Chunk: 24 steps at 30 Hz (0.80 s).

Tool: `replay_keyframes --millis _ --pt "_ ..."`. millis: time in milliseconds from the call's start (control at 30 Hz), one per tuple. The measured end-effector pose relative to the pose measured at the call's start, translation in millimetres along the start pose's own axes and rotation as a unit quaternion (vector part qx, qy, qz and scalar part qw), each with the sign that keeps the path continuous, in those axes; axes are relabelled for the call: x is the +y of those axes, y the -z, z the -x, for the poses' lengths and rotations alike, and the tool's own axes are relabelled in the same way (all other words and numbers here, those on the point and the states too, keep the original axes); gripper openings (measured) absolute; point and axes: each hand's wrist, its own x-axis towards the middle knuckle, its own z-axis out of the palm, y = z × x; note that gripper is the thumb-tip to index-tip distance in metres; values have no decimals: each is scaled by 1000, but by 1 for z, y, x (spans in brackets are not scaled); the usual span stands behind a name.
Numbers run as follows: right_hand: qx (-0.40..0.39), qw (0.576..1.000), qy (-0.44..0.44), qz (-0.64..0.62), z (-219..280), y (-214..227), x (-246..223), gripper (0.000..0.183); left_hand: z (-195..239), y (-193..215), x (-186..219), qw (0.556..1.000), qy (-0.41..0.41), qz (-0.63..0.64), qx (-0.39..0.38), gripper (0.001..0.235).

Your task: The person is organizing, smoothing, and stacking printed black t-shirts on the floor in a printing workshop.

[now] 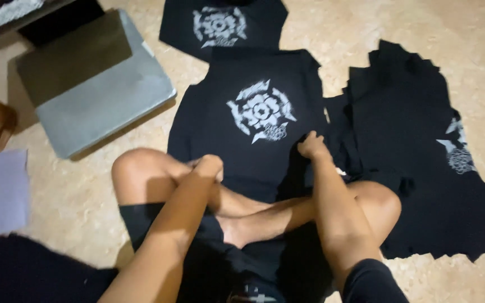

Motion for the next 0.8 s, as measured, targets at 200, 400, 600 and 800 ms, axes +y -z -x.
replay_keyframes --millis 200,400,600,800 --pt "41 998 -29 38 22 28 -46 63 -69 133 3 939 40 169 -297 65" --pt "153 985 -12 -83 -37 54 -21 39 -127 136 -29 960 85 259 -60 53" --pt "182 971 1 -158 -105 94 -1 33 -179 117 -86 940 165 299 -2 65" --pt "171 969 -8 -177 -177 94 -22 54 -205 136 -95 924 208 320 26 70"
